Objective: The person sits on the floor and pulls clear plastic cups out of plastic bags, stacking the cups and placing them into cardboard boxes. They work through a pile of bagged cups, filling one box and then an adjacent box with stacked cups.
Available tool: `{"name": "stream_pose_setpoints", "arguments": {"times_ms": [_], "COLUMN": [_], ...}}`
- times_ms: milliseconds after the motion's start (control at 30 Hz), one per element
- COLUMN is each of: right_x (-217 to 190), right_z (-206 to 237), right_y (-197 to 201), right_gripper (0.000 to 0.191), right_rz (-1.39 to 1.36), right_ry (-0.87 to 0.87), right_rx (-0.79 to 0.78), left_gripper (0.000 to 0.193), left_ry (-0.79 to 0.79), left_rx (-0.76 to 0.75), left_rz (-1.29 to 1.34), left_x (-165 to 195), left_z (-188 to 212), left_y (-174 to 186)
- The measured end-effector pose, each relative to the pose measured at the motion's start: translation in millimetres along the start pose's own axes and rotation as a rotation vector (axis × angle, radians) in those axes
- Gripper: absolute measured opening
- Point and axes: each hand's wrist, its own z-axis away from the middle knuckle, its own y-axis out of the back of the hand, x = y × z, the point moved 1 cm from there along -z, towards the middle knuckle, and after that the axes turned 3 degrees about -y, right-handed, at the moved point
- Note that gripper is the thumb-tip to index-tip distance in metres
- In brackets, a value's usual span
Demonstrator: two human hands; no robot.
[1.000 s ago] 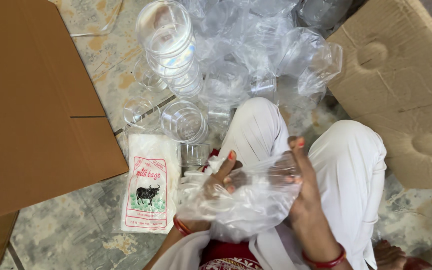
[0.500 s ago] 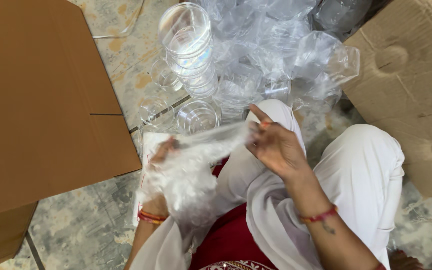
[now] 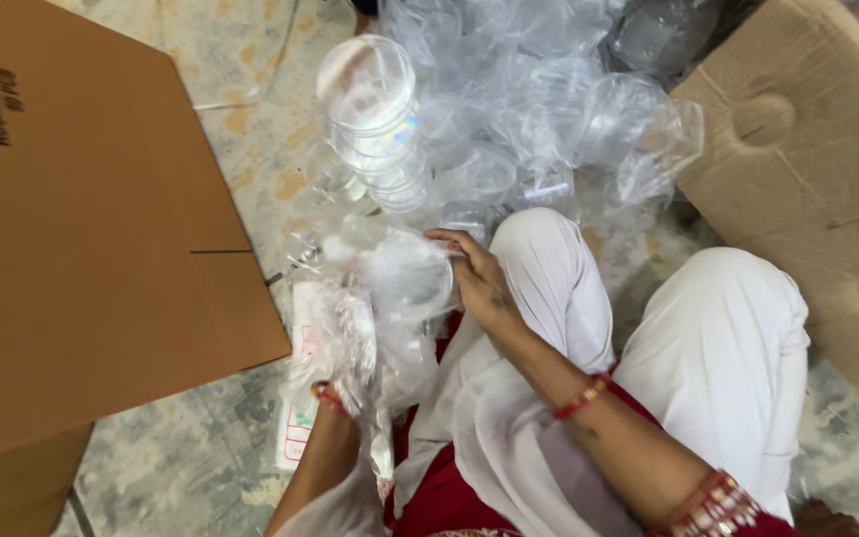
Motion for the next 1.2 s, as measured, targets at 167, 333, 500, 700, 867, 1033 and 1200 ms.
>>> {"name": "stream_pose_setpoints", "arguments": {"times_ms": [167, 333, 500, 700, 867, 1033, 1200], "right_x": [-32, -46, -47, -50, -51, -52, -56], "right_z": [43, 59, 85, 97, 99, 103, 103], "right_y": [30, 52, 62, 69, 91, 99, 76], "right_gripper": [0.032, 0.037, 0.033, 0.032, 0.022, 0.028, 0.028], "right_rz": [-0.125, -0.188, -0.774, -0.888, -0.929, -0.628, -0.374], "right_ry": [0.224, 0.155, -0.271, -0.436, -0.154, -0.080, -0.422], "right_rx": [0.047, 0.063, -0.125, 0.171, 0.198, -0.197, -0.324], "left_gripper": [0.049, 0.047, 0.044, 0.041, 0.038, 0.036, 0.035], "left_ry": [0.094, 0.155, 0.196, 0.232, 0.255, 0.286, 0.186], "left_rx": [-0.064, -0.106, -0.198, -0.375, -0.433, -0.434, -0.384], "left_rz": [0.028, 0.035, -0.011, -0.109, -0.137, -0.090, -0.075], "left_x": [-7, -6, 10, 30, 28, 21, 27], "left_z": [35, 51, 40, 12, 5, 17, -7], "left_y": [-24, -44, -36, -39, -58, -64, -64]}}
